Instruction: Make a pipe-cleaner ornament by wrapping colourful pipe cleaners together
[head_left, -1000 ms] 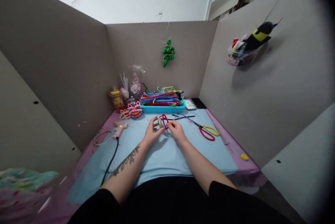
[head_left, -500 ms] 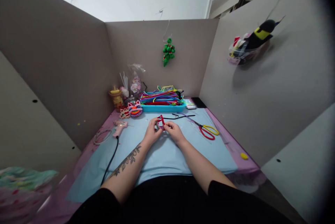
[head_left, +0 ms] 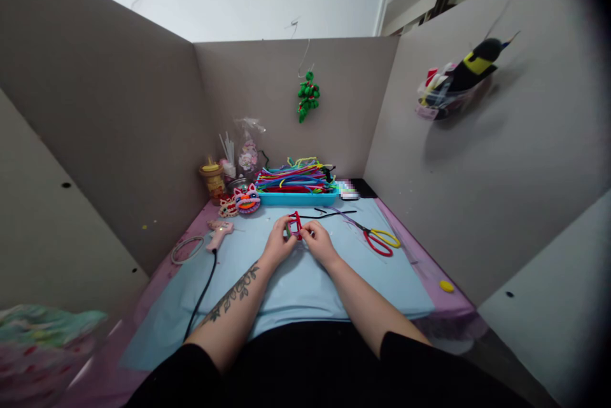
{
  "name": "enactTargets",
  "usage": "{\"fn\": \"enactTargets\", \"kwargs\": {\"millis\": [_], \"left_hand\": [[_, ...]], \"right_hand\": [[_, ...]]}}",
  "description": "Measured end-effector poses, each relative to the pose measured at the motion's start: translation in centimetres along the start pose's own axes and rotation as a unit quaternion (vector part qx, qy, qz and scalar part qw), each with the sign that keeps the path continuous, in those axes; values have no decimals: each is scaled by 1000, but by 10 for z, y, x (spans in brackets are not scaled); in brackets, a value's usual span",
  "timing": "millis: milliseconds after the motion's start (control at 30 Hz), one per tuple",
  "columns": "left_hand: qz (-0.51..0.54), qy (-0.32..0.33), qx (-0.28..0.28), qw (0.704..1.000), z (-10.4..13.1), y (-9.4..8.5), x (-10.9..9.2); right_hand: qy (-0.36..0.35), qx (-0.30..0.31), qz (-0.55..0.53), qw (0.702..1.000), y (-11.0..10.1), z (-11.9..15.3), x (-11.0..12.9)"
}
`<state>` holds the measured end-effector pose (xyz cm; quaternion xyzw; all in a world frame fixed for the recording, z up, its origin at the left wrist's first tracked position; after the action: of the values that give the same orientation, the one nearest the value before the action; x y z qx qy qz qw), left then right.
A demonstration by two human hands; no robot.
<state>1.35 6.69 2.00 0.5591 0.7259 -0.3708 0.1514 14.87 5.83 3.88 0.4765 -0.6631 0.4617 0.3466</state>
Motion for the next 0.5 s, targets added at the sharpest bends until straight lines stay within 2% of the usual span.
{"fn": "enactTargets", "kwargs": {"millis": [133,200,300,367,433,500], "left_hand": [[106,-30,10,994,0,4,-2],[179,-71,-5,981,0,4,1],[285,-157,-69,943,2,-1,13],[344,-222,-90,908,6,-1,22],[394,-273,-68,875,9,5,24],[435,-288,-37,852,11,10,20]], "right_hand": [[29,-19,-45,998,-4,-4,-9],[76,-24,-105,991,-6,-7,-21],[169,6,-225,960,-1,-12,-39],[203,29,-291,934,2,-13,-44],[211,44,-333,918,3,-13,-44],[212,63,-342,913,5,-13,-42]]}}
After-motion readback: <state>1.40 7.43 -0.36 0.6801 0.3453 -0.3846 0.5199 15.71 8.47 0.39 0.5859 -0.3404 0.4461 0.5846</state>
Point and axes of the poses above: each hand's wrist, its own z-axis away from the middle knuckle, its own y-axis out of the palm, x = y × z, the point moved 8 cm from there along -z, towards the middle knuckle, and after that the axes turned 14 degrees about y, right-handed, at the moved point
